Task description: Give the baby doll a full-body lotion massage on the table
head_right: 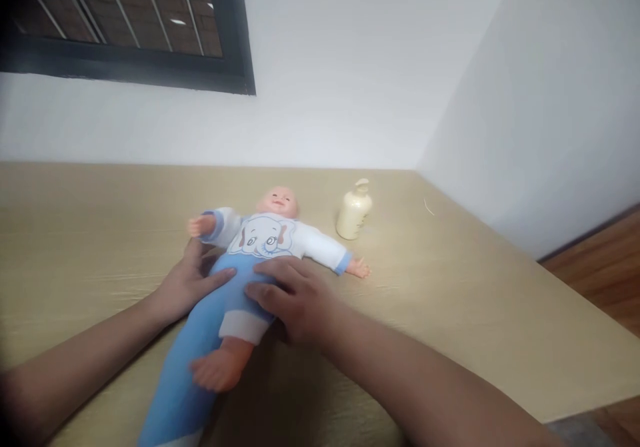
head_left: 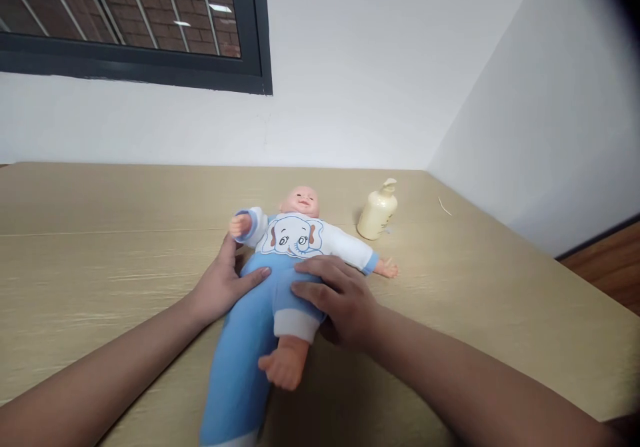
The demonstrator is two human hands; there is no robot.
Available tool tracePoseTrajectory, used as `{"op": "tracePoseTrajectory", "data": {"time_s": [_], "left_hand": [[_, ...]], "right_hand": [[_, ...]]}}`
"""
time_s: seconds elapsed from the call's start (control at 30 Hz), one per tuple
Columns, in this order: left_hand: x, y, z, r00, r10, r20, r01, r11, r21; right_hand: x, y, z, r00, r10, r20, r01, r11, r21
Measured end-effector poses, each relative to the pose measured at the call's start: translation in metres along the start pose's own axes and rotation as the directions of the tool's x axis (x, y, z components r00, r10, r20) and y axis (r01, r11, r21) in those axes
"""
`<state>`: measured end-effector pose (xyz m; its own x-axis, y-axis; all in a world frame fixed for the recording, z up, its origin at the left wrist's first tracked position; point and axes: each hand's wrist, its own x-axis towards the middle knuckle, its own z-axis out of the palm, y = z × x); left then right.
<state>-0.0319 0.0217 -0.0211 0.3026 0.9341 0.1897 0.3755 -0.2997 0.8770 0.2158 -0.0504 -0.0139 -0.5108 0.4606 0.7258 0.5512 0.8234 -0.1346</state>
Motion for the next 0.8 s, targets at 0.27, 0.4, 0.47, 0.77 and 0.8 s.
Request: {"op": "tracePoseTrajectory", "data": {"time_s": [0.27, 0.4, 0.47, 0.77, 0.8], "left_hand": [[0.001, -0.004, -0.003, 0.996, -0.059, -0.068, 0.062, 0.997, 0.041], [0.0, -0.003, -0.003, 0.996, -0.063, -0.068, 0.064, 0.998, 0.022], [0.0, -0.002, -0.004, 0.997, -0.051, -0.059, 0.052, 0.999, 0.015], [0.005, 0.004, -0.003, 0.966, 0.227, 0.127, -0.251, 0.94, 0.232], [0.006, 0.004, -0.003, 0.959, 0.245, 0.145, -0.277, 0.921, 0.275]], "right_hand": [[-0.007, -0.051, 0.001, 0.947, -0.231, 0.223, 0.246, 0.969, -0.038], [-0.009, -0.062, 0.008, 0.949, -0.224, 0.223, 0.247, 0.966, -0.077], [-0.007, -0.058, 0.004, 0.956, -0.234, 0.178, 0.245, 0.969, -0.039], [0.004, 0.009, -0.01, 0.999, 0.046, -0.013, -0.044, 0.993, 0.112], [0.003, 0.015, -0.007, 0.998, 0.064, 0.019, -0.066, 0.989, 0.135]]}}
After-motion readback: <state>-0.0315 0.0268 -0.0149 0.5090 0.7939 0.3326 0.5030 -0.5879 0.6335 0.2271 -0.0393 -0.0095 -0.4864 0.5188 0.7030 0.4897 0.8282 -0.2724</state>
